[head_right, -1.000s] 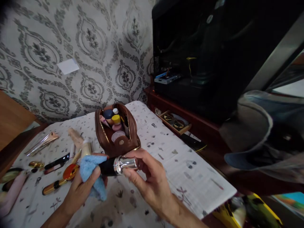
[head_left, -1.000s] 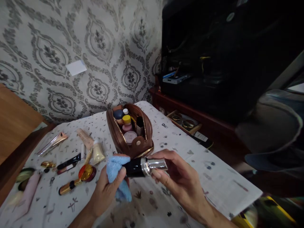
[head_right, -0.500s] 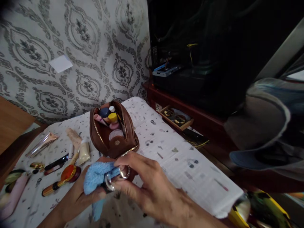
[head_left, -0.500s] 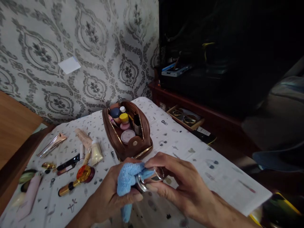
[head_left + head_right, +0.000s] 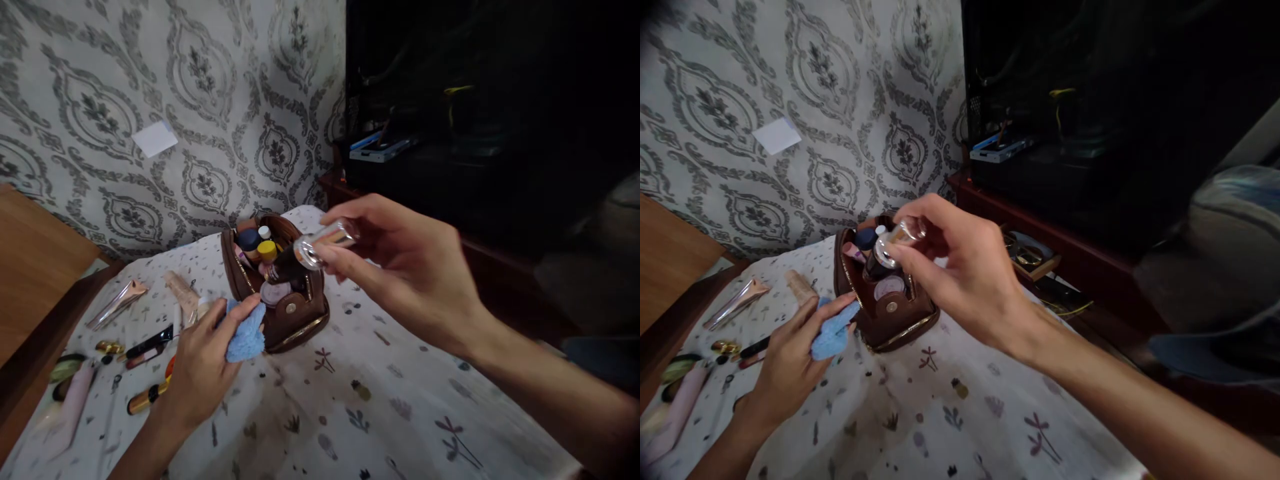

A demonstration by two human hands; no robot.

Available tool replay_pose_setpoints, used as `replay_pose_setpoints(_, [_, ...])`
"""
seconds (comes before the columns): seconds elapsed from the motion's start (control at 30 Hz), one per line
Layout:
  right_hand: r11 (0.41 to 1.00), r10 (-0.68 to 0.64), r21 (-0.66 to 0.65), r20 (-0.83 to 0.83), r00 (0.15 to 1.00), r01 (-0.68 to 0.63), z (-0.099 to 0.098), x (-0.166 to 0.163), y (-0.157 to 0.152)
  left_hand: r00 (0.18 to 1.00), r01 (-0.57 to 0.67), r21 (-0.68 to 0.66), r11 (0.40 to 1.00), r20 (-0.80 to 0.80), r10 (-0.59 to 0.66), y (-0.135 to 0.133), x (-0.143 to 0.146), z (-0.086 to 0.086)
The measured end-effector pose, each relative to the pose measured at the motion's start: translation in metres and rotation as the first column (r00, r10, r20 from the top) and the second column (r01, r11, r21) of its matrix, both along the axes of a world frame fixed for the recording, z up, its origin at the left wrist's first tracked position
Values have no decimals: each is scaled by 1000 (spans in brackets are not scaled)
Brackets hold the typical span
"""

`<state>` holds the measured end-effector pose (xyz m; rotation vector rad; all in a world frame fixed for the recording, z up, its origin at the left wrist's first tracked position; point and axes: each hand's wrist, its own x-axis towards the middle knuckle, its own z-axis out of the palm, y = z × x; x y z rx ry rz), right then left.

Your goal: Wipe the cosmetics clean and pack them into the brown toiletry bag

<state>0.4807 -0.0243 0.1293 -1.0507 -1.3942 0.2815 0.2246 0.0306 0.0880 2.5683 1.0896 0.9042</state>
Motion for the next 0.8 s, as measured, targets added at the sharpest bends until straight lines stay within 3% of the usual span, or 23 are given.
replay_pose_setpoints(0.1, [997,80,-8,172,982,-79,9,-6,36,966,54,261,964,-257,15,6,-7,-9])
replay_pose_setpoints(0.2, [994,109,-50,378,920,-97,15,-18,72,934,85,369,926,-353,56,8,-12,-16])
replay_pose_setpoints(0.33, [984,162,-157,571,805,-87,16,-39,111,925,104,366,925,-377,45,8,-15,-16])
replay_pose_setpoints(0.5, [967,172,-252,703,690,16,9,-58,141,925,113,350,930,-379,31,9,-15,-15])
replay_pose_setpoints(0.67, [935,212,-344,744,633,91,-1,-67,157,929,129,324,937,-371,0,11,-15,-15])
replay_pose_setpoints(0.8, [910,229,-395,731,643,126,-7,-73,164,931,118,311,943,-365,4,11,-15,-14])
